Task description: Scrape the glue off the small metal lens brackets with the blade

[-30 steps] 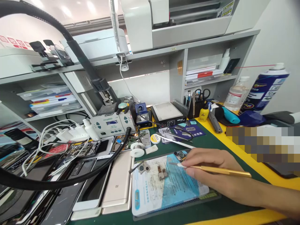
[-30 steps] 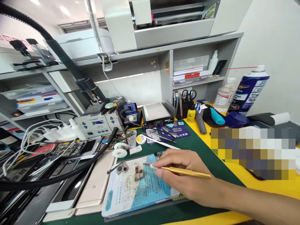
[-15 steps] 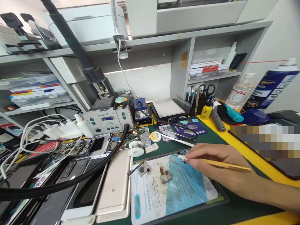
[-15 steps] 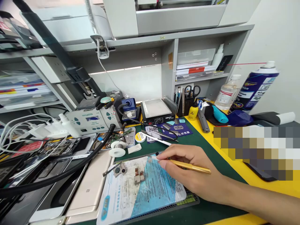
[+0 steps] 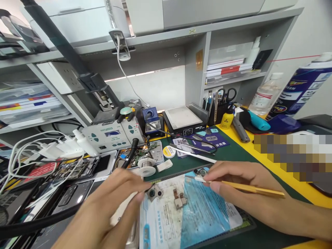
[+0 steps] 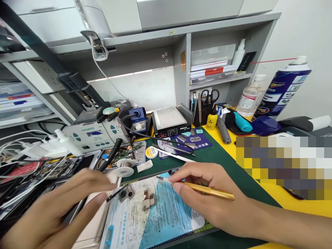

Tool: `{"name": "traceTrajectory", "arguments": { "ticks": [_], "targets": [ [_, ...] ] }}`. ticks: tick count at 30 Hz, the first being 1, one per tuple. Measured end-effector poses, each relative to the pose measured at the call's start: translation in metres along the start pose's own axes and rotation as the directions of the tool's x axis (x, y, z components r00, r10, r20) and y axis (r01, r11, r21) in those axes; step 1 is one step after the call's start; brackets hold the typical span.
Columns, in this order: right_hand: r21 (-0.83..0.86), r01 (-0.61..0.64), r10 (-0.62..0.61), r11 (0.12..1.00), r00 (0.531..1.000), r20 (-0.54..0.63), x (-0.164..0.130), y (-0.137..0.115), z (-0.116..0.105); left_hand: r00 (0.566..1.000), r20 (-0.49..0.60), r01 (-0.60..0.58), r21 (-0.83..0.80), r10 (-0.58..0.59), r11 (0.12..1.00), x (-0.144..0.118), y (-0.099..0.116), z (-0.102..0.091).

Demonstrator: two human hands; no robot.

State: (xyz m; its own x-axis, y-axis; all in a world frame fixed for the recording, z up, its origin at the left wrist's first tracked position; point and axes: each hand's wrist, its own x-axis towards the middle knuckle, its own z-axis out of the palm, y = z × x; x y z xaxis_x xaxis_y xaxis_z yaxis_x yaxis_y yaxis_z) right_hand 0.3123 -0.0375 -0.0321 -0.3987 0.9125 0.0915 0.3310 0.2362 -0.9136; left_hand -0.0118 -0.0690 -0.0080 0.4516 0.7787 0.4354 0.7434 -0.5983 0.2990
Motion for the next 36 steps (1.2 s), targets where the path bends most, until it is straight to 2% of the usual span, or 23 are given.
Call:
{"name": "traceTrajectory", "arguments": {
  "ticks": [1, 3, 6, 11, 17, 22, 29, 36],
  "targets": [
    [-0.005, 0.014, -0.014, 1.000, 1.000, 0.006, 0.000, -0.001, 0.000, 0.983, 0.182, 0.008, -0.051, 0.001, 0.999, 0.015, 0.003, 0.002],
    [-0.022, 0.055, -0.055, 0.998, 0.998, 0.006, 0.000, -0.002, -0.001, 0.956, 0.287, 0.099, -0.094, -0.069, 0.991, 0.041, 0.007, 0.008],
    [-0.040, 0.101, -0.101, 0.994, 0.995, 0.001, -0.001, -0.003, -0.003, 0.926, 0.376, 0.081, -0.081, -0.045, 0.993, 0.064, 0.010, 0.021],
    [-0.042, 0.130, -0.131, 0.991, 0.991, -0.025, -0.003, -0.002, -0.006, 0.906, 0.422, 0.049, -0.065, -0.018, 0.997, 0.071, 0.011, 0.032],
    [-0.024, 0.169, -0.170, 0.985, 0.985, -0.031, -0.006, -0.002, -0.007, 0.888, 0.457, 0.112, -0.108, -0.050, 0.988, 0.077, 0.015, 0.024],
    [-0.015, 0.154, -0.154, 0.988, 0.988, -0.032, -0.007, -0.001, -0.007, 0.842, 0.532, 0.181, -0.120, -0.091, 0.976, 0.093, 0.013, 0.022],
    [-0.002, 0.139, -0.139, 0.990, 0.990, -0.025, -0.008, 0.003, -0.007, 0.741, 0.666, 0.244, -0.141, -0.091, 0.959, 0.114, 0.001, 0.029],
    [0.010, 0.156, -0.155, 0.988, 0.987, -0.040, -0.008, -0.001, -0.008, 0.701, 0.709, 0.259, -0.155, -0.074, 0.953, 0.117, -0.004, 0.030]
  ]
}}
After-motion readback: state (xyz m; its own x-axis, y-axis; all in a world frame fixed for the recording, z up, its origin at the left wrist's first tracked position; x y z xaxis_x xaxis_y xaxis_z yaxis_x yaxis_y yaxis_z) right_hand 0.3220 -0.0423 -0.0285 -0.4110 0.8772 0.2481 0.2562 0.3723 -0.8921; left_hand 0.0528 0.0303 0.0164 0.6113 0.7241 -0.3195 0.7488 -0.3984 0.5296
